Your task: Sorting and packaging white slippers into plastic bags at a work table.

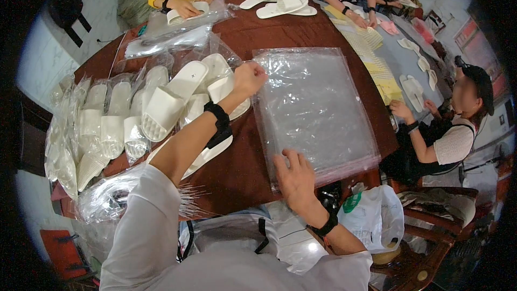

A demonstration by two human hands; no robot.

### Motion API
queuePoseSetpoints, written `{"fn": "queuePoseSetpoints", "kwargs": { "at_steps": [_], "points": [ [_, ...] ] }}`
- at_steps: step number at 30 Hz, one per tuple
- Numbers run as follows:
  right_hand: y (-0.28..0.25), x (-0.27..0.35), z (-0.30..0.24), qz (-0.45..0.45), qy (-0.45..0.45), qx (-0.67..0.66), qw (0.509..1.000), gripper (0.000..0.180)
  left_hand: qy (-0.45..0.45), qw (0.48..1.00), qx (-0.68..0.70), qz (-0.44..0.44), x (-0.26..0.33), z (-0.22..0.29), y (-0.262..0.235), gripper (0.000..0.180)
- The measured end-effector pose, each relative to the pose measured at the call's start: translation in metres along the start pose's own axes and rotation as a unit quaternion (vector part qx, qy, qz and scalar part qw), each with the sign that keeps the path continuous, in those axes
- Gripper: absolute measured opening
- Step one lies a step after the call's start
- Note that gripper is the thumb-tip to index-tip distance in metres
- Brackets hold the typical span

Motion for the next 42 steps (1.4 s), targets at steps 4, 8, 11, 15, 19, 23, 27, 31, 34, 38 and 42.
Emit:
{"fn": "queuePoseSetpoints", "kwargs": {
  "at_steps": [4, 8, 11, 15, 19, 23, 27, 31, 34, 38, 42],
  "points": [
    [-0.006, -0.003, 0.004, 0.023, 0.061, 0.002, 0.998, 0.034, 0.004, 1.0, 0.014, -0.002, -0.001, 0.0, 0.0, 0.01],
    [0.0, -0.004, 0.013, 0.015, 0.119, -0.004, 0.993, 0.028, 0.008, 1.0, -0.011, -0.02, -0.001, -0.003, 0.001, 0.011],
    [0.029, 0.005, 0.029, -0.06, 0.125, 0.031, 0.99, 0.02, 0.033, 0.999, -0.036, -0.012, -0.001, -0.006, 0.002, 0.013],
    [0.015, 0.009, 0.017, -0.023, 0.067, 0.015, 0.997, 0.013, 0.039, 0.992, -0.117, 0.012, 0.006, -0.007, 0.01, 0.009],
    [0.01, 0.012, 0.01, -0.001, 0.076, -0.008, 0.997, 0.01, 0.051, 0.996, -0.067, -0.002, 0.011, -0.003, 0.009, 0.03],
    [0.005, 0.016, 0.007, 0.009, 0.112, -0.011, 0.994, 0.016, 0.03, 0.998, -0.041, 0.045, 0.031, 0.037, -0.022, 0.053],
    [-0.012, 0.014, -0.009, 0.058, 0.084, -0.027, 0.994, 0.018, 0.027, 0.986, 0.049, -0.155, 0.079, 0.1, -0.096, 0.057],
    [-0.031, 0.003, -0.044, 0.062, 0.051, -0.1, 0.992, 0.014, 0.095, 0.957, 0.152, -0.227, 0.147, 0.126, -0.199, 0.049],
    [-0.029, -0.011, -0.071, 0.03, 0.046, -0.18, 0.982, 0.011, 0.124, 0.948, 0.202, -0.212, 0.18, 0.1, -0.258, 0.045],
    [-0.022, -0.049, -0.108, 0.014, -0.02, -0.242, 0.97, 0.011, -0.047, 0.97, 0.176, -0.159, 0.224, 0.021, -0.295, 0.045],
    [-0.008, -0.1, -0.134, 0.01, -0.092, -0.219, 0.971, 0.022, -0.136, 0.977, 0.12, -0.112, 0.269, -0.064, -0.275, 0.047]
  ]
}}
Point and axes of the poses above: each hand's wrist, its own x-axis away from the middle knuckle, its own y-axis out of the palm, z = x × y, the point moved 6 cm from there along -x, towards the middle knuckle
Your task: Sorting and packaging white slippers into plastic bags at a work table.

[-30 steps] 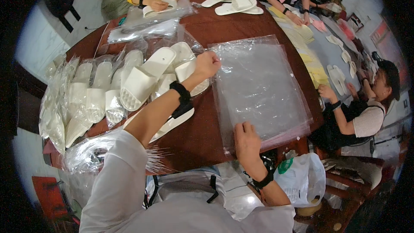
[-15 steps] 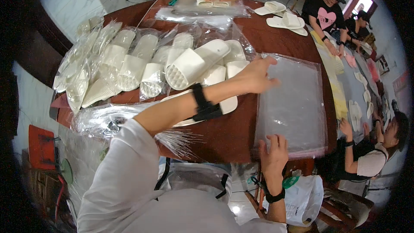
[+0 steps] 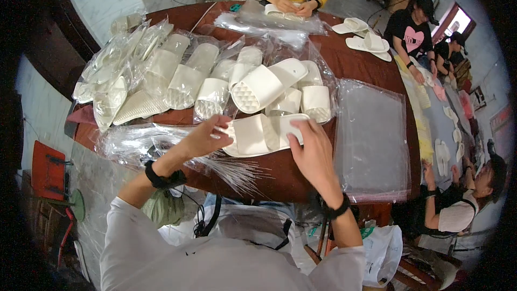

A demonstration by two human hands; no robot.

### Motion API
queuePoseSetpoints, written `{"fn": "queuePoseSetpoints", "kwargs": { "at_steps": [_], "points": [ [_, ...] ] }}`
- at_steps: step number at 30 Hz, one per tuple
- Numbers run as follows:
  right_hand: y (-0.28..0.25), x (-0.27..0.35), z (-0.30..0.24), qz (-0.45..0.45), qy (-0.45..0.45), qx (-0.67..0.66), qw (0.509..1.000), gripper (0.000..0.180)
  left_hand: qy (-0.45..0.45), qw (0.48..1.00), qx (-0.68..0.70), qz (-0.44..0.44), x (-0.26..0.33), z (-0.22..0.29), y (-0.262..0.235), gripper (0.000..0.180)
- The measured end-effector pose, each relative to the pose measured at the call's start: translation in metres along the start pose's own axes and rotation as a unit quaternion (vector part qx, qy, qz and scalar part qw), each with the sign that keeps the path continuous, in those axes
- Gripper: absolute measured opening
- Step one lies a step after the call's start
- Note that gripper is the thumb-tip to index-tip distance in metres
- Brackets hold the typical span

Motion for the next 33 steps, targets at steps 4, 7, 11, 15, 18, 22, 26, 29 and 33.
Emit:
{"fn": "queuePoseSetpoints", "kwargs": {
  "at_steps": [4, 7, 11, 15, 18, 22, 26, 29, 33],
  "points": [
    [0.037, -0.053, 0.029, -0.02, -0.017, 0.021, 0.999, 0.039, -0.053, 0.995, 0.079, 0.033, 0.003, -0.044, 0.02, 0.059],
    [0.068, -0.079, 0.053, -0.01, -0.024, 0.008, 1.0, 0.045, -0.066, 0.984, 0.152, 0.072, -0.003, -0.048, 0.03, 0.056],
    [0.083, -0.087, 0.07, -0.013, -0.022, -0.036, 0.999, 0.041, -0.084, 0.943, 0.317, 0.063, -0.013, -0.042, 0.036, 0.048],
    [0.083, -0.088, 0.061, -0.038, -0.028, -0.05, 0.998, 0.033, -0.141, 0.885, 0.439, 0.068, -0.019, -0.06, 0.042, 0.041],
    [0.075, -0.083, 0.036, -0.036, -0.072, -0.023, 0.997, 0.025, -0.157, 0.871, 0.455, 0.103, -0.019, -0.061, 0.043, 0.034],
    [0.05, -0.06, -0.005, 0.0, -0.062, -0.011, 0.998, 0.02, -0.154, 0.893, 0.412, 0.093, -0.01, -0.041, 0.027, 0.026],
    [0.029, -0.018, -0.028, 0.053, -0.014, -0.004, 0.999, 0.022, -0.082, 0.95, 0.295, -0.058, -0.006, -0.018, 0.011, 0.023],
    [0.028, 0.015, -0.028, 0.079, 0.065, -0.019, 0.995, 0.025, -0.059, 0.97, 0.22, -0.08, -0.009, -0.021, 0.013, 0.024],
    [0.041, 0.051, -0.018, 0.059, 0.141, -0.013, 0.988, 0.028, -0.077, 0.975, 0.185, -0.095, -0.019, -0.028, 0.023, 0.019]
  ]
}}
Point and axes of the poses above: each hand's wrist, its own x-axis away from the middle knuckle, its own y-axis out of the palm, z = x × y, the point moved 6 cm from there along -x, towards the middle knuckle
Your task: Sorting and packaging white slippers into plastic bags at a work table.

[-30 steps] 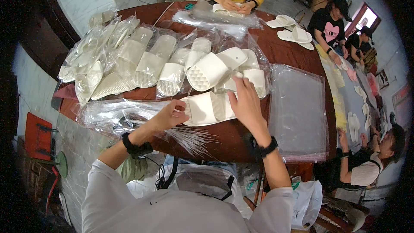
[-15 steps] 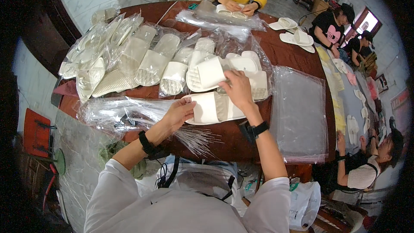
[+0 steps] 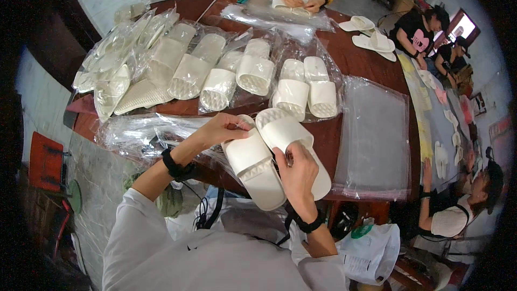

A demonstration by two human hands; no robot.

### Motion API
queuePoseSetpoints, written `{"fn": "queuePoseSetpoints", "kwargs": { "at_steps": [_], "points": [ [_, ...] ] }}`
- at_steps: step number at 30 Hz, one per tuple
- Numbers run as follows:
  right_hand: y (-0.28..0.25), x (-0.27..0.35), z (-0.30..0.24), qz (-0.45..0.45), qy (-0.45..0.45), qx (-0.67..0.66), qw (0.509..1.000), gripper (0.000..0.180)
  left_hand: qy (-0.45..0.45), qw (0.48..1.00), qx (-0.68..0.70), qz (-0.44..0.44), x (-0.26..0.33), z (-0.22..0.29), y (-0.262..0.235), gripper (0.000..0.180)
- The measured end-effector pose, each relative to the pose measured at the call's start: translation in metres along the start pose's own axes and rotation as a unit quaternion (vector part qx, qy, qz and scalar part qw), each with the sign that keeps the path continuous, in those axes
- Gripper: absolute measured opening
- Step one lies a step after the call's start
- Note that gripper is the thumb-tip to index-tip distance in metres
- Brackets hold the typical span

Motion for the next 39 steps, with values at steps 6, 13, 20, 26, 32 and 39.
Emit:
{"fn": "queuePoseSetpoints", "kwargs": {
  "at_steps": [6, 13, 20, 26, 32, 39],
  "points": [
    [0.008, 0.014, 0.036, 0.072, -0.002, -0.033, 0.997, 0.025, 0.098, 0.987, -0.081, 0.101, -0.015, 0.003, 0.004, 0.019],
    [-0.01, 0.011, 0.02, 0.052, -0.019, -0.002, 0.998, 0.02, 0.144, 0.963, -0.145, 0.176, -0.005, 0.028, 0.01, 0.019],
    [0.006, -0.021, -0.019, 0.0, -0.132, -0.081, 0.988, 0.02, 0.209, 0.925, -0.275, 0.158, 0.001, 0.055, 0.031, 0.017],
    [0.02, -0.033, -0.027, -0.018, -0.143, -0.12, 0.982, 0.015, 0.194, 0.94, -0.248, 0.132, -0.001, 0.049, 0.038, 0.017],
    [0.029, -0.039, -0.003, -0.029, -0.11, -0.135, 0.984, 0.011, 0.16, 0.981, -0.061, 0.086, -0.003, 0.033, 0.032, 0.019],
    [0.035, -0.04, 0.0, -0.041, -0.105, -0.158, 0.981, 0.012, 0.136, 0.989, 0.024, 0.054, -0.007, 0.02, 0.026, 0.017]
  ]
}}
Point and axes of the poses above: each hand's wrist, its own x-axis away from the middle knuckle, its own y-axis out of the palm, z = x × y, the point moved 6 cm from there along -x, towards the middle knuckle
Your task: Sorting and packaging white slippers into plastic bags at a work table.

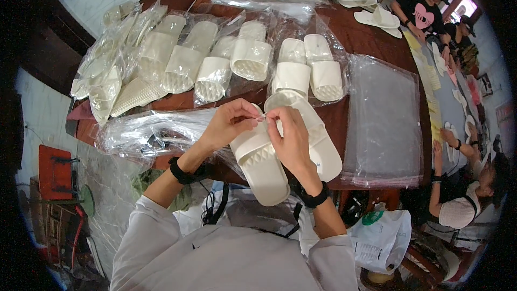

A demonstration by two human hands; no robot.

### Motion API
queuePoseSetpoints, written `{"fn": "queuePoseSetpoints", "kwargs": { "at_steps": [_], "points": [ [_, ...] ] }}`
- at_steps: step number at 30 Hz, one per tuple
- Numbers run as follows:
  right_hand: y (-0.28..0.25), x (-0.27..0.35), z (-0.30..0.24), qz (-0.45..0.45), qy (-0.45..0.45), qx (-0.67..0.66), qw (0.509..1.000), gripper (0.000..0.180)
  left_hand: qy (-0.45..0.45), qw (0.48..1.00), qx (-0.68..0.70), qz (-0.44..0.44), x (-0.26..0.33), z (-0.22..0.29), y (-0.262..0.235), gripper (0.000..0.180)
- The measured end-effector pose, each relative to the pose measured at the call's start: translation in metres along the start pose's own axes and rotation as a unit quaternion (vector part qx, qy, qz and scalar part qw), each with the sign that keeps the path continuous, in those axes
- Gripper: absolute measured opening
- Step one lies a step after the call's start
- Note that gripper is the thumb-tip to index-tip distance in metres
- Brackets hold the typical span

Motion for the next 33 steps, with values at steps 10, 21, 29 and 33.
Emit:
{"fn": "queuePoseSetpoints", "kwargs": {
  "at_steps": [10, 21, 29, 33],
  "points": [
    [0.0056, -0.0026, -0.0014, -0.02, 0.005, -0.024, 1.0, 0.015, -0.01, 0.998, 0.046, 0.027, -0.0004, -0.0042, 0.0004, 0.017],
    [0.0055, -0.0026, 0.0031, -0.026, 0.032, -0.062, 0.997, 0.014, -0.03, 0.996, 0.084, 0.02, -0.0008, -0.0044, 0.0047, 0.014],
    [0.0099, -0.0023, 0.0072, -0.027, 0.037, -0.054, 0.997, 0.014, 0.018, 0.999, -0.021, 0.038, 0.0009, -0.0024, 0.0051, 0.013],
    [0.0084, -0.0022, 0.0077, -0.033, 0.027, -0.046, 0.998, 0.014, 0.003, 1.0, -0.02, 0.019, -0.0013, -0.0023, 0.0048, 0.014]
  ]
}}
Point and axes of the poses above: each hand's wrist, its own x-axis away from the middle knuckle, its own y-axis out of the palm, z = x × y, the point moved 6 cm from there along -x, towards the middle knuckle
